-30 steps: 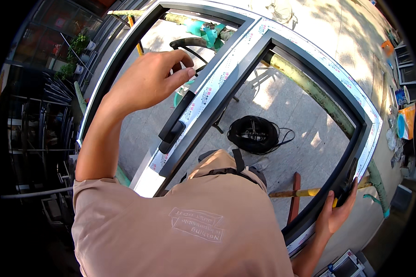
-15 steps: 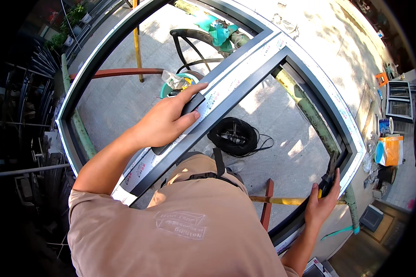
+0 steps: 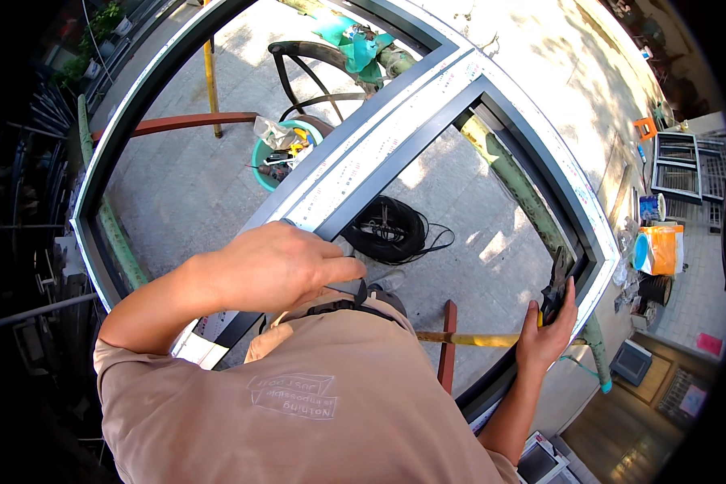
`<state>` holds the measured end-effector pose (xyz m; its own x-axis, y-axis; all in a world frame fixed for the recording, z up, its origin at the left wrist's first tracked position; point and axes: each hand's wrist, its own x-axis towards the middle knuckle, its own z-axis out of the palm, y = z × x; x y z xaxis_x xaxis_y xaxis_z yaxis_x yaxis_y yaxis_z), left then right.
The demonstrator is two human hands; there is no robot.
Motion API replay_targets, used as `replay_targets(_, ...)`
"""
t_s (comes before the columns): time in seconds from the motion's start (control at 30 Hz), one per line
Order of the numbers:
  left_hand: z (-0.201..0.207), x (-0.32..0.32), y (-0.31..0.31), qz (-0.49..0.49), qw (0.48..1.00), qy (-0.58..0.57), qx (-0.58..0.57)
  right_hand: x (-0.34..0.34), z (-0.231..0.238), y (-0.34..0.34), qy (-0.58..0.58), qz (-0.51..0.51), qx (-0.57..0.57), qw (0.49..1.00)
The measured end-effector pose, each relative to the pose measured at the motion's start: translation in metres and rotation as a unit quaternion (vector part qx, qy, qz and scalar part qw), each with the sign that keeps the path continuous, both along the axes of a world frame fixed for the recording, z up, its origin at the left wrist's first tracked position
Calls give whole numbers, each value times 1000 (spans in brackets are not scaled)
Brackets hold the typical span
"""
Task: The person assembles a window frame by inserting rubber seals and gaskets around the frame corners and tracks using a small yellow screwdriver, and then manipulates a window handle and locks using various pliers.
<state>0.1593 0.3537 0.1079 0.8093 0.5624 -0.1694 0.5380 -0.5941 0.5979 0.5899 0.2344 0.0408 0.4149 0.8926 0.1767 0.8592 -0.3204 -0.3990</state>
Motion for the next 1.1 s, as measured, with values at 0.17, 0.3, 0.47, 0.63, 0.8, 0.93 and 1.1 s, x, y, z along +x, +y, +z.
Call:
replay_targets(0.17,-11,-8,-28,-97,991,-11,89,-1,0,-1,-2,0,-2,1000)
replay_targets(0.3,-14,-10,-30,-104,989,4,110,1,-3,-3,-19,21,15,999)
replay_targets(0.47,-25,-12,-30,-101,987,-12,123,7,-10,-5,-35,44,37,998)
replay_targets(0.63,-17,-9,-28,-87,991,-40,96,3,-2,-5,-12,28,23,999)
replay_targets(0.8,-14,-18,-18,-75,991,-69,87,4,-4,-6,-21,30,24,999)
replay_targets(0.93,-16,-40,-15,-61,993,-40,88,6,-4,-7,-7,25,21,999)
replay_targets(1.1,-22,-37,-18,-42,988,-115,92,2,5,-3,34,6,-11,999)
